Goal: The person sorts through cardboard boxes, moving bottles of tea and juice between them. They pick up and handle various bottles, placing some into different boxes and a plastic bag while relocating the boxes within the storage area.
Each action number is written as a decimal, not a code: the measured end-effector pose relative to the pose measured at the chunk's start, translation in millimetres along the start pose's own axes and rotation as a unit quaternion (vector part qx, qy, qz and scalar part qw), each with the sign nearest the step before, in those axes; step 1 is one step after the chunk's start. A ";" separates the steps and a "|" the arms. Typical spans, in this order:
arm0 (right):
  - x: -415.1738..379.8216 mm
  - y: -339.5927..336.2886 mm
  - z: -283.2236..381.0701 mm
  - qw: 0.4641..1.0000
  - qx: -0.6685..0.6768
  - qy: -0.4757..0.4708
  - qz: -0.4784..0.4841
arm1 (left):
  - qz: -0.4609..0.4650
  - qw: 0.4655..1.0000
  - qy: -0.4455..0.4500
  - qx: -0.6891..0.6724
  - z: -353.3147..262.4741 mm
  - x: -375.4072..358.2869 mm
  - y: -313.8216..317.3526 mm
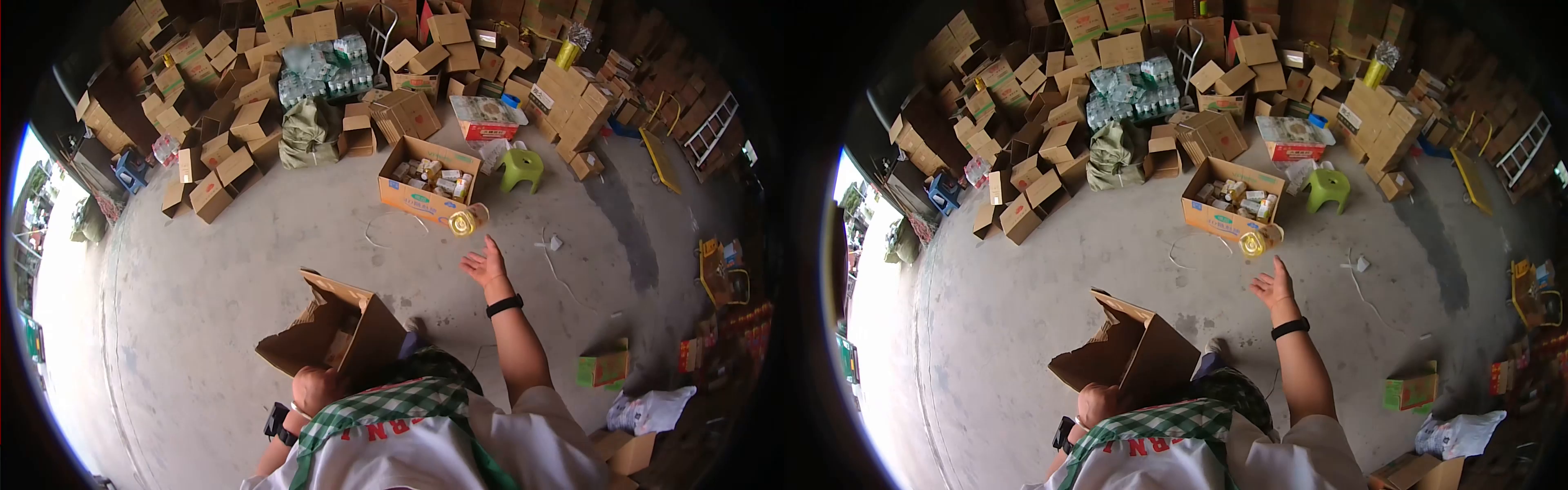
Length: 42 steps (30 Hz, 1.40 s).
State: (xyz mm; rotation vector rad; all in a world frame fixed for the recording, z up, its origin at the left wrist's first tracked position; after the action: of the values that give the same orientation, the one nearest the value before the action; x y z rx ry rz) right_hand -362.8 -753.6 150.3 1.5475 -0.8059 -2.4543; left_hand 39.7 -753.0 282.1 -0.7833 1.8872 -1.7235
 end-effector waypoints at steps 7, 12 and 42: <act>122.7 -53.2 -34.4 0.977 -0.120 0.176 0.009 | -0.075 0.985 0.132 -0.086 -30.9 209.5 -65.2; 115.7 -6.3 -3.4 0.941 -0.030 0.075 0.329 | -0.097 0.931 0.248 -0.251 -24.5 352.7 -94.3; 156.4 9.2 219.8 0.849 -0.290 -0.442 -0.020 | 0.447 0.603 0.096 -0.654 -114.4 740.0 201.5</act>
State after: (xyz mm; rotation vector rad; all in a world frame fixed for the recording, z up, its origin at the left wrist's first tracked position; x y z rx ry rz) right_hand -628.1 -740.0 102.7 0.1870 -0.0276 -2.9968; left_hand -598.0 -1164.5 122.6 0.1243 2.7696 0.4180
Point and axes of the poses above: each hand's wrist, its own x-axis towards the middle knuckle, its own y-axis out of the palm, z = x × y, the point moved 4 cm from there along x, towards the middle knuckle, and after that the axes turned 14 degrees about x, right-handed, at the moved point
